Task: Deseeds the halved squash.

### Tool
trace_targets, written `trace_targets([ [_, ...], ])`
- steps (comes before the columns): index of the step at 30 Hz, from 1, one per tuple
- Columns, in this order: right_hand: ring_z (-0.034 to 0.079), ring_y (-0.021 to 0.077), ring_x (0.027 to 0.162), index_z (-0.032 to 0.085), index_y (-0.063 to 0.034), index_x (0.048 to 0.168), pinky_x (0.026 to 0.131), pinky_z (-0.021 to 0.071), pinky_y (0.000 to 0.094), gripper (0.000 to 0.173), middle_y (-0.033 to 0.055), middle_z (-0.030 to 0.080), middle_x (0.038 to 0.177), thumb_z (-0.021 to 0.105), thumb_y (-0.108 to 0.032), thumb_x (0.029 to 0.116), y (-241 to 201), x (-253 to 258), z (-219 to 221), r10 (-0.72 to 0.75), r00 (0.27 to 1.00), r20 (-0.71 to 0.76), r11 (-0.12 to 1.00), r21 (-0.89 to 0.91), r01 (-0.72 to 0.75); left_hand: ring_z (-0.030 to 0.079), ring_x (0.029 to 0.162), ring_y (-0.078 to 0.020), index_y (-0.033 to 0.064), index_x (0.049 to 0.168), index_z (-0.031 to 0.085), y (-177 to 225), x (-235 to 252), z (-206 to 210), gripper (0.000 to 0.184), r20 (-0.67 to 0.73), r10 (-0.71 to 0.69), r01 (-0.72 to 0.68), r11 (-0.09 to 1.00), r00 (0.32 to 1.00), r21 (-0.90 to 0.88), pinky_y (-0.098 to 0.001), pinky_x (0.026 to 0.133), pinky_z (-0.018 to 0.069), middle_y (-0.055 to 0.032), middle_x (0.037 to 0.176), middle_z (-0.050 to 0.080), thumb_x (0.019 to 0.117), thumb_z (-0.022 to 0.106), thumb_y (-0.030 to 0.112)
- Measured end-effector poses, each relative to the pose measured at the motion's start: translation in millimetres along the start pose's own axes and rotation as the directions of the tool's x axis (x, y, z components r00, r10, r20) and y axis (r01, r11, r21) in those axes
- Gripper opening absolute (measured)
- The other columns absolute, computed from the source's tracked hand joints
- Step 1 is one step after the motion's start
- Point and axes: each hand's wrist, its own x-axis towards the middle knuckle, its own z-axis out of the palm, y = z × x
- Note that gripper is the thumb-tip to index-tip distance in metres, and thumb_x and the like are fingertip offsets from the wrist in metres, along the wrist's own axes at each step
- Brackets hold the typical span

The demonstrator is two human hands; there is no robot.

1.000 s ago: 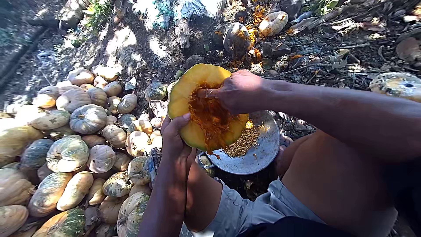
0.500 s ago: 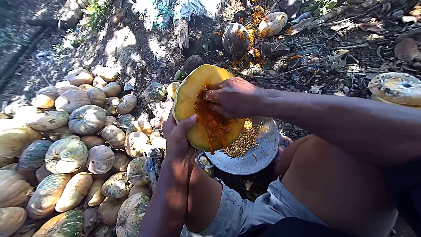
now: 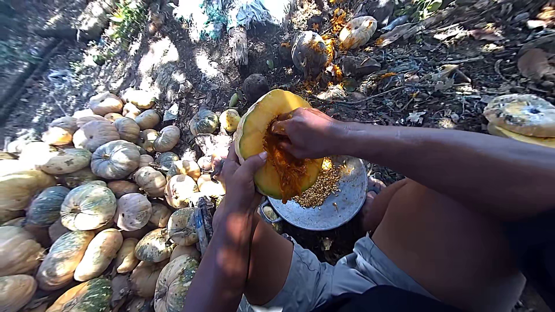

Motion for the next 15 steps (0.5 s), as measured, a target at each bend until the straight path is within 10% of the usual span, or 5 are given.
trace_targets([
  [15,0.07,0.0168,0.079,0.074,-0.0028,0.104,0.076,0.058,0.0365,0.013,0.0085,0.073,0.091,0.064,-0.005,0.096,13,-8,-12,-0.101,0.981,-0.168,0.937,0.314,0.151,0.072,0.089,-0.0196,0.0097,0.128,0.057,8,-1,-5,0.039,-0.012,-0.084,0.082,0.992,0.996,-0.092,-0.0395,0.076,0.063,-0.0121,0.105,0.07,0.0892,0.057,0.003],
])
